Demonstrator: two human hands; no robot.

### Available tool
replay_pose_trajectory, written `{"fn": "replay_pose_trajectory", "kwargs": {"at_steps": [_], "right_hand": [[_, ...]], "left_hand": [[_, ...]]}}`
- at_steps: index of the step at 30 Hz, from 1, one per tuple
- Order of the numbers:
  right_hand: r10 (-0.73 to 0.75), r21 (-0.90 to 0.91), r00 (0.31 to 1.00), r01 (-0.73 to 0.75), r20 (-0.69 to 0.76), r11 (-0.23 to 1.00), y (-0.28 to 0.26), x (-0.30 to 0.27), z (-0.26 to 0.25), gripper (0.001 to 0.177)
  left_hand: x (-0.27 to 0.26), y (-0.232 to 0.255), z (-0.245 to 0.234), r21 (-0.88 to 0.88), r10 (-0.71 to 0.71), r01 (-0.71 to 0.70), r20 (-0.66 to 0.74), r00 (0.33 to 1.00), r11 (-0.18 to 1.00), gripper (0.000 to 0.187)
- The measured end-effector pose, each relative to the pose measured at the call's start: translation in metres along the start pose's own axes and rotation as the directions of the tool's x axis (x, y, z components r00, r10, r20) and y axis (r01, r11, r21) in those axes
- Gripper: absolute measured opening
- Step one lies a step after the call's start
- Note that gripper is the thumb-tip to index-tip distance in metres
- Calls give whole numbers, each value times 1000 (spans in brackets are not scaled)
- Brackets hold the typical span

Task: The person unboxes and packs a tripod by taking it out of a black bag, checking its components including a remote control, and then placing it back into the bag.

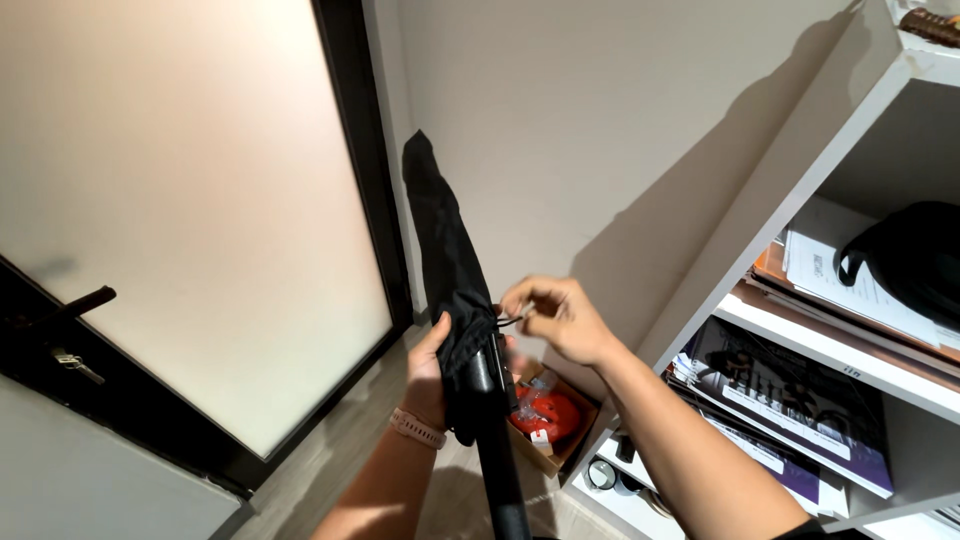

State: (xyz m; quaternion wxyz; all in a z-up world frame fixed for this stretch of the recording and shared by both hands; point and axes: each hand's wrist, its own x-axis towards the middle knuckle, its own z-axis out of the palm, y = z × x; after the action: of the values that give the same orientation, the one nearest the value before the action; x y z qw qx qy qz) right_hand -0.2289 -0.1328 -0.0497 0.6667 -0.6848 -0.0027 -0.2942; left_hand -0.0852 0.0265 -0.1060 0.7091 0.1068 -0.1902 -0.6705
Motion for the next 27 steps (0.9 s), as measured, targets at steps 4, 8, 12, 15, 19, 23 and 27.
{"fn": "replay_pose_trajectory", "kwargs": {"at_steps": [4,8,12,15,19,23,27], "right_hand": [[87,-190,993,-71,79,979,-6,-4,10,14],[147,-249,989,-139,15,958,-4,-8,7,10],[65,-522,998,-54,3,852,-16,-14,22,9],[60,-643,998,-46,0,765,-25,-21,33,8],[-99,-760,992,126,81,637,-11,-29,27,3],[-278,-792,950,278,142,544,-8,-37,27,7],[-363,-780,927,295,93,553,-11,-42,32,8]], "left_hand": [[3,-2,-11,0,-48,48,-68,997,999,83],[4,-2,-2,39,-102,105,-66,993,994,83],[7,-3,2,8,-140,141,-114,984,990,68],[9,-8,-8,11,-91,94,-155,984,996,61],[6,-8,-6,35,-62,70,-206,977,997,56],[0,-7,-6,74,-74,87,-160,984,993,57],[-4,-15,-8,15,-159,159,-7,987,987,58]]}}
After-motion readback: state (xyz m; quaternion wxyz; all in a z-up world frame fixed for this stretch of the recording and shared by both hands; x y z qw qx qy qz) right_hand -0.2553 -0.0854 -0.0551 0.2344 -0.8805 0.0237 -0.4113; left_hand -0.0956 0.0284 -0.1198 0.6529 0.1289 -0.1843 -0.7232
